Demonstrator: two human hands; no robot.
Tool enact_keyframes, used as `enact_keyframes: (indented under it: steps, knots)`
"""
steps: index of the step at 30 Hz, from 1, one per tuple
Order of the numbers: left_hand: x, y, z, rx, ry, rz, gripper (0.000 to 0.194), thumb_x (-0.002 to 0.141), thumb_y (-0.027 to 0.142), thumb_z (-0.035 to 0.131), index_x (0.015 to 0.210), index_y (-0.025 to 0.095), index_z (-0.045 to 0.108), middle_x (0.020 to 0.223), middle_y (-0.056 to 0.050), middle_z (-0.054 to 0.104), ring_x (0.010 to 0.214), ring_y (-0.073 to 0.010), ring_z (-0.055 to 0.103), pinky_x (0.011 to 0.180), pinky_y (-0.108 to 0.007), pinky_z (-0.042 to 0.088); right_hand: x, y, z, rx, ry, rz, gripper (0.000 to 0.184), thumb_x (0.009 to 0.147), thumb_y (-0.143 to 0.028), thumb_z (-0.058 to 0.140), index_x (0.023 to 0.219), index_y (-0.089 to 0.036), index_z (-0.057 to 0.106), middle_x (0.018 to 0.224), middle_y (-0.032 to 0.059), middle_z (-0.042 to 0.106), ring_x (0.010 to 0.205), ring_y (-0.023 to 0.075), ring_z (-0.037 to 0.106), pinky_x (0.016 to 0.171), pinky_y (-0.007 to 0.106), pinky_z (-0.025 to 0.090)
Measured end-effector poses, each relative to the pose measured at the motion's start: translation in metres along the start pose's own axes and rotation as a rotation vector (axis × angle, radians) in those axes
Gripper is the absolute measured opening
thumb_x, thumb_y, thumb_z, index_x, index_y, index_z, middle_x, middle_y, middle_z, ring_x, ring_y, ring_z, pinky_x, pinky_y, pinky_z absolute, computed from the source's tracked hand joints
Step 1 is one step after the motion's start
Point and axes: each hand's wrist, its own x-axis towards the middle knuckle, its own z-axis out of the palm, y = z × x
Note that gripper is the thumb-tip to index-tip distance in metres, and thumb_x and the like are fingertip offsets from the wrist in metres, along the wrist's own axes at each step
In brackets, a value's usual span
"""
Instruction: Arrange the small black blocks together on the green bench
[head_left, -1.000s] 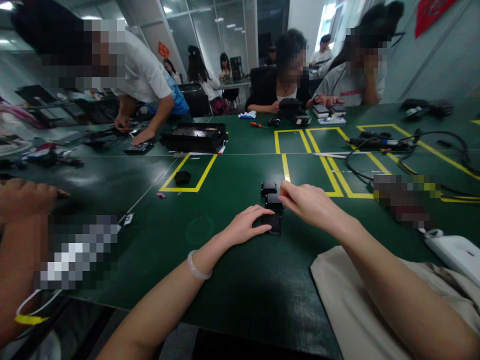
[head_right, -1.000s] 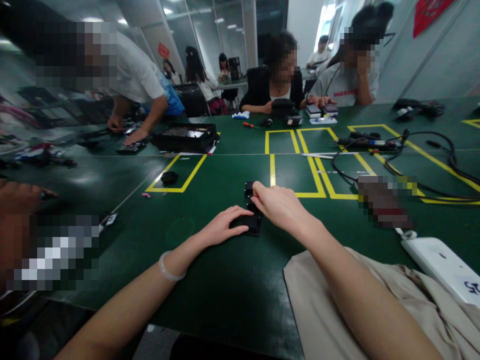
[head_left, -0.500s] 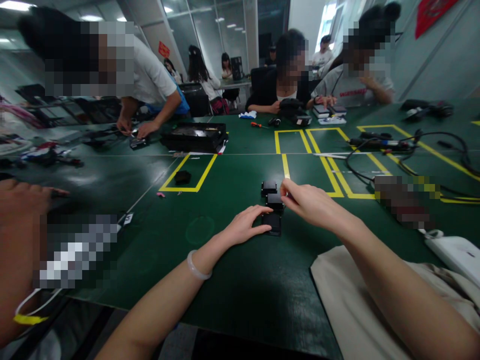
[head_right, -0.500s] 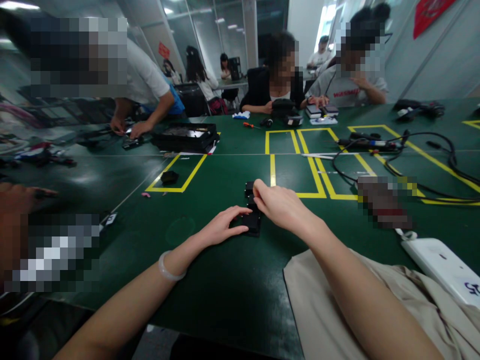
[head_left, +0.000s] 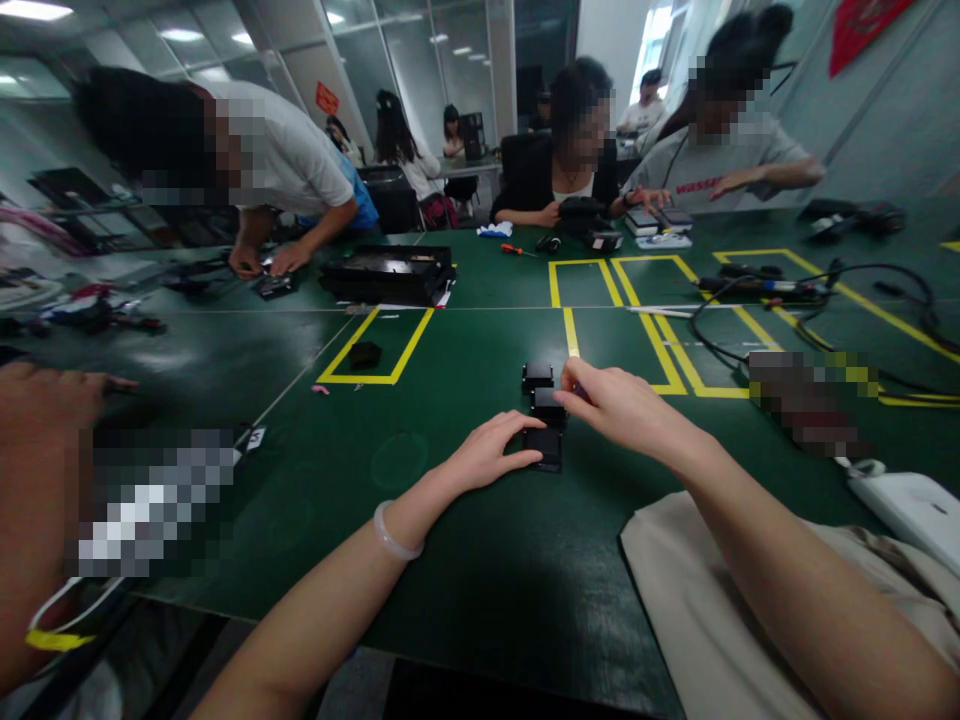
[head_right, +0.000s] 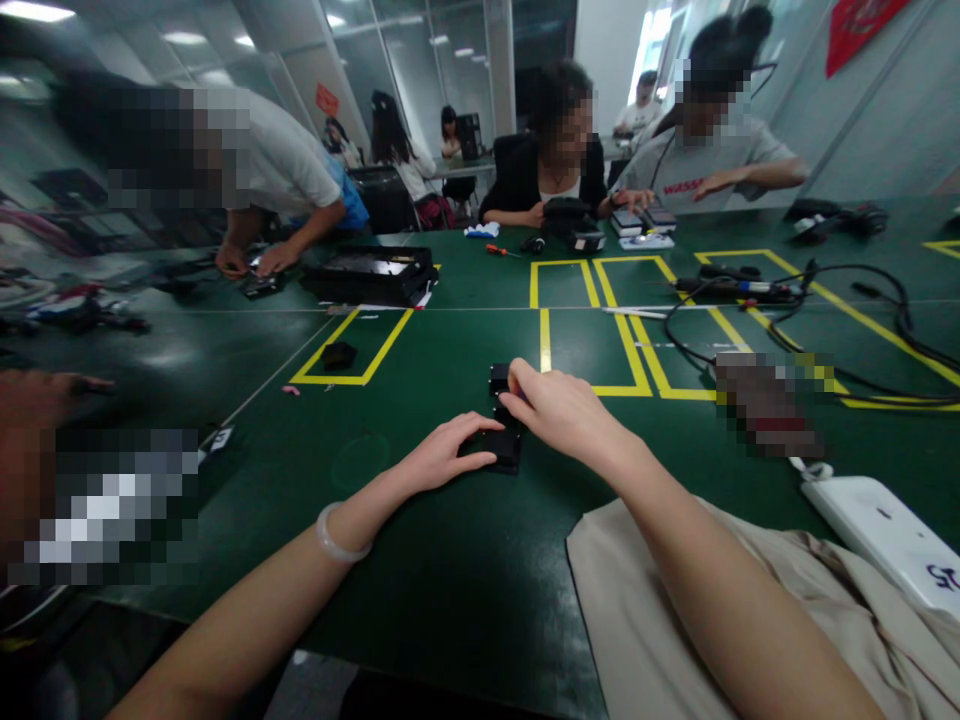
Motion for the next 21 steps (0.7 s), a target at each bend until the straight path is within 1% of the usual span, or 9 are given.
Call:
enact_keyframes:
  steps: [2,4,7,9,13,15,19,21]
  knots:
    - [0.0004,-0.0001,-0.0005,0.004,-0.005,-0.002,0.038,0.09,0.042,0.055,0.124,0.026,0.052,0.112,-0.006,0.059,0.104,-0.0229,0.055,0.089,-0.034,0.044,0.0009,-0.0019,-0.0003,-0.053,0.003,0.036,0.024,0.094,-0.044,0.036,0.091,-0.023,0.049,0.071,0.0018,0.061,0.064,0.0176,0.056,0.052,0.025,0.024]
    - [0.0007,-0.0003,-0.001,0.001,-0.01,-0.003,0.038,0.09,0.043,0.054,0.124,0.025,0.052,0.112,-0.006,0.059,0.104,-0.0233,0.055,0.089,-0.034,0.044,0.0011,-0.0021,-0.0005,-0.087,-0.002,0.048,0.024,0.095,-0.041,0.035,0.093,-0.023,0.05,0.071,0.0025,0.061,0.064,0.018,0.056,0.052,0.026,0.023]
    - [0.0009,-0.0008,-0.0012,-0.011,-0.015,0.001,0.038,0.09,0.042,0.054,0.124,0.026,0.052,0.114,-0.006,0.059,0.106,-0.0235,0.055,0.09,-0.035,0.043,0.0002,0.0003,-0.0003,-0.039,-0.018,-0.003,0.018,0.094,-0.034,0.035,0.101,-0.023,0.048,0.075,0.0022,0.062,0.065,0.0171,0.056,0.053,0.025,0.025]
    - [0.0007,-0.0014,-0.001,-0.014,-0.014,0.002,0.037,0.09,0.042,0.054,0.124,0.026,0.052,0.115,-0.006,0.058,0.106,-0.0235,0.055,0.09,-0.035,0.043,0.0,0.0013,0.0003,-0.003,-0.018,-0.029,0.016,0.093,-0.032,0.037,0.103,-0.023,0.046,0.077,0.0017,0.062,0.067,0.0166,0.056,0.054,0.025,0.026]
    - [-0.0001,-0.0027,0.0,-0.013,-0.005,0.007,0.036,0.091,0.041,0.054,0.124,0.026,0.052,0.115,-0.006,0.058,0.106,-0.0229,0.054,0.091,-0.034,0.043,0.0014,-0.0009,0.0018,-0.042,0.009,0.015,0.021,0.093,-0.041,0.038,0.094,-0.023,0.048,0.072,0.0015,0.061,0.064,0.0171,0.055,0.053,0.025,0.025]
    - [-0.0005,-0.003,0.0003,-0.016,-0.002,0.013,0.036,0.091,0.041,0.054,0.123,0.026,0.052,0.116,-0.005,0.058,0.106,-0.0225,0.054,0.091,-0.034,0.043,0.0016,-0.0017,0.0023,-0.069,0.013,0.033,0.022,0.094,-0.041,0.037,0.091,-0.023,0.049,0.071,0.0017,0.06,0.063,0.0172,0.055,0.053,0.025,0.024]
    - [-0.0013,-0.0028,0.0,-0.02,-0.007,0.01,0.036,0.091,0.041,0.054,0.124,0.026,0.052,0.116,-0.006,0.058,0.107,-0.0228,0.054,0.092,-0.034,0.043,0.0003,-0.0005,0.003,-0.005,-0.013,-0.024,0.016,0.092,-0.033,0.038,0.102,-0.023,0.046,0.076,0.0016,0.062,0.066,0.0164,0.055,0.053,0.025,0.026]
    - [-0.0015,-0.0026,-0.0001,-0.019,-0.009,0.006,0.036,0.091,0.041,0.054,0.124,0.026,0.052,0.115,-0.006,0.058,0.106,-0.023,0.054,0.091,-0.034,0.043,0.0002,-0.0004,0.0034,0.003,-0.004,-0.021,0.016,0.092,-0.034,0.039,0.102,-0.023,0.046,0.076,0.0012,0.062,0.066,0.0163,0.055,0.053,0.025,0.026]
